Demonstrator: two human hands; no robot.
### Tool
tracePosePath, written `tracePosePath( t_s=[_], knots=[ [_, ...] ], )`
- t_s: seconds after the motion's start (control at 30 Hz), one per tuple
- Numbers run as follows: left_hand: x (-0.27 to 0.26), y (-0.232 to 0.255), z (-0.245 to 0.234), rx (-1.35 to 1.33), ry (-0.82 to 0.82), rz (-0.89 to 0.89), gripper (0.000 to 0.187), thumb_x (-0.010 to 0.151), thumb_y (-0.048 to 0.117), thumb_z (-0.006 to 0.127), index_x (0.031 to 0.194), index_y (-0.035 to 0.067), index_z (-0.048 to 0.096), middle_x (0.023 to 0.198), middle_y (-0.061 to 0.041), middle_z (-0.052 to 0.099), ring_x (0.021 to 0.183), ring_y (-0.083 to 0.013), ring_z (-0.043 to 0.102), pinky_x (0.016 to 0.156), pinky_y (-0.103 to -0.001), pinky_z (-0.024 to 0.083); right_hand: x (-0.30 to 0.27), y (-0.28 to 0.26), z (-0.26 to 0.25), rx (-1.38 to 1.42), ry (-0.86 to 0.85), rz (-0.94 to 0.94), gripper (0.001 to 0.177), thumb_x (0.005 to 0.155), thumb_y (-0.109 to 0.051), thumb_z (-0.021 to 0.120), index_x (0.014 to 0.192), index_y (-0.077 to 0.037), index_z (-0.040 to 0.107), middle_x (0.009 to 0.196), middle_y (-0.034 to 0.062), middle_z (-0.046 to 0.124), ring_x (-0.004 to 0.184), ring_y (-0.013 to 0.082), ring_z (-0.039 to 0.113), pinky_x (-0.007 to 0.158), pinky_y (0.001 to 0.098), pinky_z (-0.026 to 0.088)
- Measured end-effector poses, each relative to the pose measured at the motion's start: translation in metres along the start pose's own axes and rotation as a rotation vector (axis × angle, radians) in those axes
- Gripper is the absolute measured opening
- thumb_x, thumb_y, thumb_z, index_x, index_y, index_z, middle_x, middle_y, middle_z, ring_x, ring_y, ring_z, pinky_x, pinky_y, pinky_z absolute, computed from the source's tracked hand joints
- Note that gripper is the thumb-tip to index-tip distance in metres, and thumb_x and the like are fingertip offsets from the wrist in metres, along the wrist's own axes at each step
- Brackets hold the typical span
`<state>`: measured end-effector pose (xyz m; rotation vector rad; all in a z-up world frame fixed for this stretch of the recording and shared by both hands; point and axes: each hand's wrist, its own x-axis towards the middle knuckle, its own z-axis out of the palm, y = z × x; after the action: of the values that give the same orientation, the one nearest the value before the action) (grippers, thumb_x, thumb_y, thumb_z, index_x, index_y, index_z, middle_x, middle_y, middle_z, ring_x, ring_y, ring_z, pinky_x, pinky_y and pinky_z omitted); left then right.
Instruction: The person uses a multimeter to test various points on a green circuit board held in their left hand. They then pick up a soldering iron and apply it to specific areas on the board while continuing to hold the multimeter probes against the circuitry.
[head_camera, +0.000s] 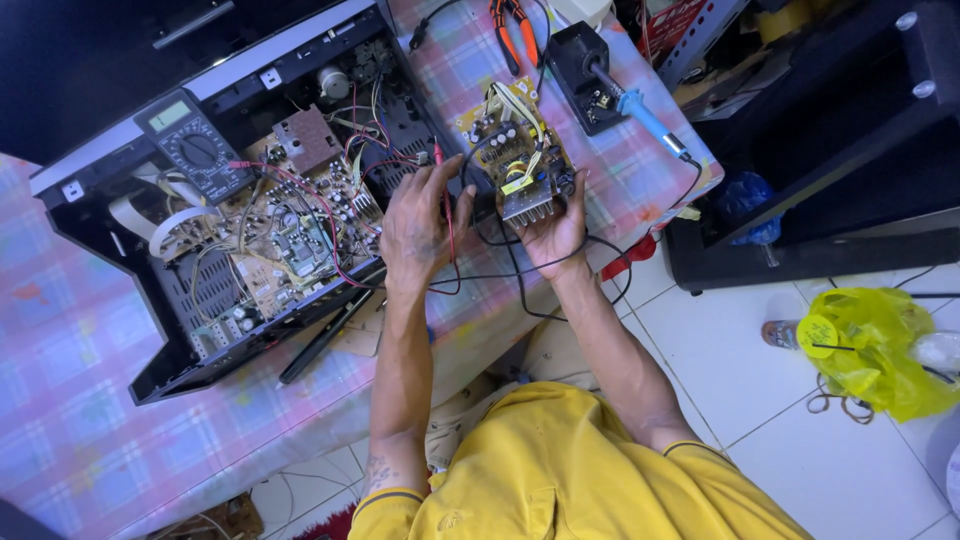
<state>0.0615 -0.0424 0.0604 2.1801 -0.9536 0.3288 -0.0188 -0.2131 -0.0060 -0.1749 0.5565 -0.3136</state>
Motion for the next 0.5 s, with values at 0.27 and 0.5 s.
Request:
tracePosePath(
  t_s=[0.27,0.5],
  knots=[
    [0.001,0.001,0.003,0.032,-0.016,0.017,0.03,0.095,0.025,0.073,0.123,0.015,0.069,0.099,-0.01,0.072,0.09,-0.0301,0.069,0.078,-0.043,0.056,0.03,-0.002,-0.04,0.049,-0.15,0.055,0.058,0.087,-0.066,0.068,0.12,-0.018,0.074,0.131,0.0103,0.072,0.119,0.0401,0.07,0.1,0.0671,0.058],
    [0.003,0.006,-0.001,-0.019,-0.033,0.035,0.028,0.096,0.021,0.072,0.123,0.013,0.07,0.098,-0.011,0.072,0.09,-0.0322,0.069,0.078,-0.044,0.056,0.044,-0.002,-0.058,0.059,-0.229,0.101,0.058,0.085,-0.071,0.066,0.118,-0.024,0.076,0.136,0.0078,0.069,0.126,0.0432,0.065,0.106,0.0668,0.056]
  ],
)
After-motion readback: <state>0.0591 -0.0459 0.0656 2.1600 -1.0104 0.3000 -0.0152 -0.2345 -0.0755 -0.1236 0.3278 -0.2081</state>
